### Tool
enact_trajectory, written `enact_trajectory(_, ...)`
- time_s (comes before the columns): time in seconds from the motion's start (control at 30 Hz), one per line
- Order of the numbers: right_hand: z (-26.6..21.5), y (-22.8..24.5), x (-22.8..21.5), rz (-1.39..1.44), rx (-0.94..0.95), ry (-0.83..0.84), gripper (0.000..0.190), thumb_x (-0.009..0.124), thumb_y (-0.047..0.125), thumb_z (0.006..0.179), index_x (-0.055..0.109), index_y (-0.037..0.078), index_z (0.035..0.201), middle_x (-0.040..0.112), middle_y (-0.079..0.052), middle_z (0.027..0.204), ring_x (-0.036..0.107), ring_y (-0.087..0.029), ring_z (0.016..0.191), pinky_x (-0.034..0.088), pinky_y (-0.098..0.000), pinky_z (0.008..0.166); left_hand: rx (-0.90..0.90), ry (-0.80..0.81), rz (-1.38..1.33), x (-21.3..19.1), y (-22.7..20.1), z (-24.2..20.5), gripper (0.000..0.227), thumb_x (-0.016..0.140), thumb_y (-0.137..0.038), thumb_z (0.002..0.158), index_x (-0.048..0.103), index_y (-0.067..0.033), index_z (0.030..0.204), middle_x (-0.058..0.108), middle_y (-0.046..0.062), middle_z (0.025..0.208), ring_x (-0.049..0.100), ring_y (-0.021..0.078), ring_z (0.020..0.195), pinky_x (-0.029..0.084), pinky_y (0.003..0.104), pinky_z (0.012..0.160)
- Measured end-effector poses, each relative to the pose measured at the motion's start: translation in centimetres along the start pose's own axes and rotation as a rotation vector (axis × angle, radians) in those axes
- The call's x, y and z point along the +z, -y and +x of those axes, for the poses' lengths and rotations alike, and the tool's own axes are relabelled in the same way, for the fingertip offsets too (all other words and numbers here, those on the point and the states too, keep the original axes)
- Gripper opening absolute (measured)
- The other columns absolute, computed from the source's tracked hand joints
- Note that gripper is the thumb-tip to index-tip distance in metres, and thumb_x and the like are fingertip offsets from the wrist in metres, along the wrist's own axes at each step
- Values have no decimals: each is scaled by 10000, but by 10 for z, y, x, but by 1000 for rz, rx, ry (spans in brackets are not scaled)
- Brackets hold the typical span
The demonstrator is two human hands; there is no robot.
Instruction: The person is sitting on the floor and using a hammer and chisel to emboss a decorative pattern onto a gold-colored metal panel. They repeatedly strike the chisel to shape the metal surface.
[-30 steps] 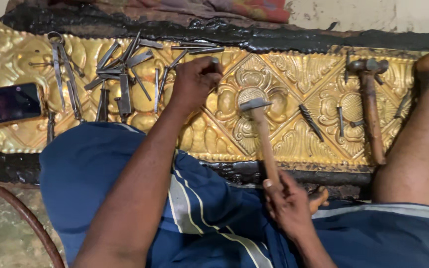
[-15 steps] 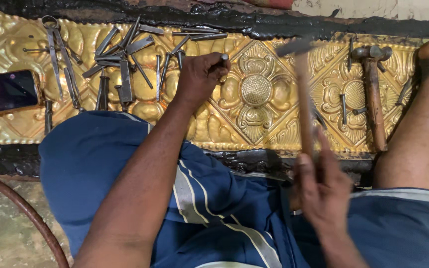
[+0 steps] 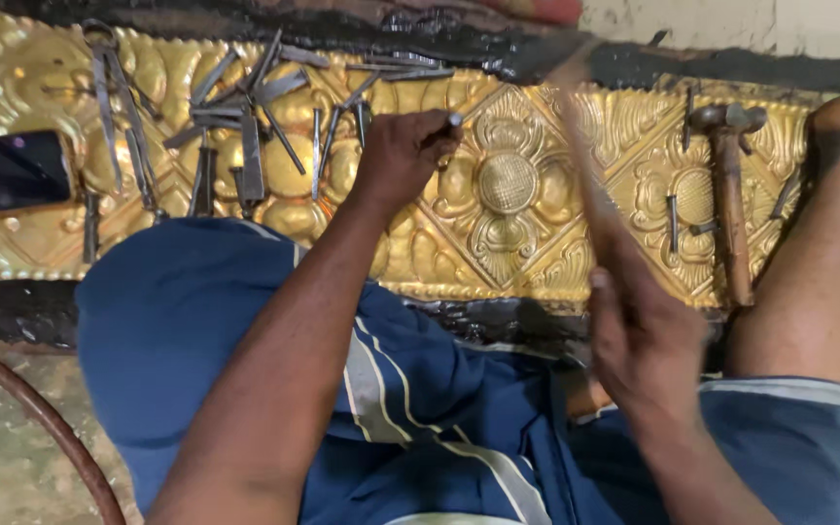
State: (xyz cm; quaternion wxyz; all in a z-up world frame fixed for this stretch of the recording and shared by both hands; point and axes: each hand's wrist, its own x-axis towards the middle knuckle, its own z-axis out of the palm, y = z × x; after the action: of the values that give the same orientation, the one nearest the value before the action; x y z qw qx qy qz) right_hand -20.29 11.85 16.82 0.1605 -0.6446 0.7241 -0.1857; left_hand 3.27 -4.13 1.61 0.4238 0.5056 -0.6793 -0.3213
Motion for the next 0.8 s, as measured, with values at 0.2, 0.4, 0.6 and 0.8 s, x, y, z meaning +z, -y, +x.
enact_trajectory(0.2, -10, -18, 19, 250, -313, -165, 487, 626, 82, 1005, 546, 60, 1485, 666, -116, 849, 615, -119, 706, 508, -285, 667, 79, -4, -29, 3, 3, 2, 156, 741, -45, 907, 719, -47, 1061, 771, 109, 901, 775, 208, 800, 587, 324, 691)
enact_trajectory(0.4, -15, -38, 30, 137, -303, -175, 447, 631, 73, 1069, 562, -15, 1502, 741, -157, 1061, 664, -176, 733, 540, -338, 685, 107, -22, 134, 4, 8, 4, 130, 811, -103, 900, 772, -47, 1010, 754, 152, 817, 724, 302, 740, 545, 396, 665)
enact_trajectory(0.6, -26, -23, 38, 472, -126, -347, 574, 613, 57, 1039, 407, -18, 1570, 627, -47, 768, 516, -116, 583, 451, -282, 568, 44, 33, -79, 2, 4, 5, 141, 652, 13, 902, 729, -46, 1004, 762, 104, 832, 763, 200, 720, 573, 336, 646)
enact_trajectory(0.8, -12, -17, 35, 170, -305, -174, 408, 639, 64, 1113, 552, 48, 1511, 719, -133, 1175, 660, -99, 814, 524, -271, 718, 127, 83, 12, -2, 0, 6, 78, 725, 3, 882, 726, -29, 953, 741, 125, 782, 718, 207, 681, 533, 348, 630)
